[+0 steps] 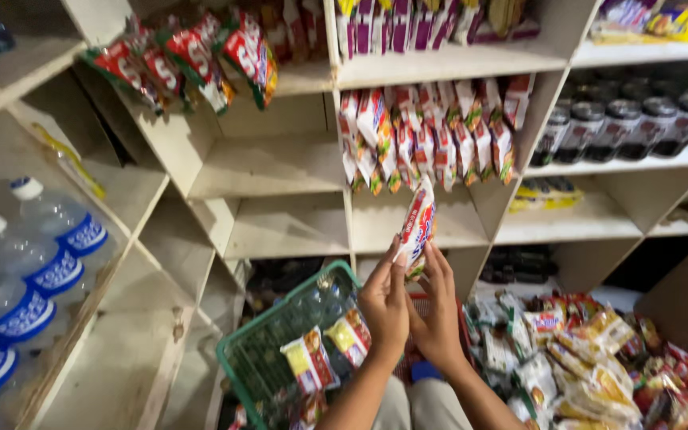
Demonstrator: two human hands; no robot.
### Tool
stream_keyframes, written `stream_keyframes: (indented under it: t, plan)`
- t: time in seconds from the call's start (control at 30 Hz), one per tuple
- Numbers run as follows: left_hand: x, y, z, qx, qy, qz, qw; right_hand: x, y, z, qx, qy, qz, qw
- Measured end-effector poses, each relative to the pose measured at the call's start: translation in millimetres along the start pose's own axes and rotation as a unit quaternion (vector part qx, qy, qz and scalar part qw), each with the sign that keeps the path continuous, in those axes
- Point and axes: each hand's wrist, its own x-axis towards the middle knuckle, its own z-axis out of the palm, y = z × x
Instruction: The person organizes instant noodle packets by picking them up from a pile on the floor and from baskets, turning them over, and placing them onto shelves.
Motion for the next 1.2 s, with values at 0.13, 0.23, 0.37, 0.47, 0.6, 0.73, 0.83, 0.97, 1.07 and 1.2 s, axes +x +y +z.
stream_keyframes:
  t: [0.13, 0.23, 0.37, 0.47, 0.6, 0.73, 0.83, 0.97, 1.07, 1.2]
  plan:
    - [22.8, 15.0, 18.2, 0.057, -0.032, 0.031, 0.997, 40.2, 29.1, 7.6, 0.011, 0.044, -0.028, 0.999]
    - [46.8, 15.6, 33.1, 0.127, -0.051, 0.16, 0.978, 69.2, 50.9, 13.5, 0.01, 0.057, 0.075, 0.995]
    - [90.9, 12.2, 40.2, 0.121, -0.092, 0.157, 0.976, 119.9, 69.0, 20.6, 0.071, 0.078, -0.029, 0.994]
    - [125.6, 6.8, 34.2, 0.231, -0.13, 0.191, 0.945, 152.4, 74.6, 27.5, 0.045, 0.082, -0.017, 0.995]
    - [162.8, -12.1, 21.8, 0.376, -0.153, 0.291, 0.866, 186.7, 87.9, 36.1, -0.097, 0.08, -0.104, 0.987]
    - [189.9, -34.0, 8.3, 0.472, -0.139, 0.292, 0.82, 207.9, 104.5, 46.1, -0.109, 0.036, -0.105, 0.988]
    - [197.0, -45.7, 2.7, 0.523, -0.131, 0.283, 0.793, 215.2, 113.4, 52.4, -0.129, 0.012, -0.159, 0.979]
    - [201.0, -52.8, 5.7, 0.546, -0.13, 0.27, 0.782, 225.7, 118.8, 58.7, -0.213, 0.029, -0.133, 0.967]
    - [202.7, -54.9, 8.4, 0.559, -0.116, 0.252, 0.782, 229.2, 123.6, 62.3, -0.221, 0.026, -0.141, 0.965]
    - [200.8, -55.2, 9.7, 0.557, -0.115, 0.212, 0.795, 234.4, 135.3, 66.8, -0.21, 0.03, -0.152, 0.965]
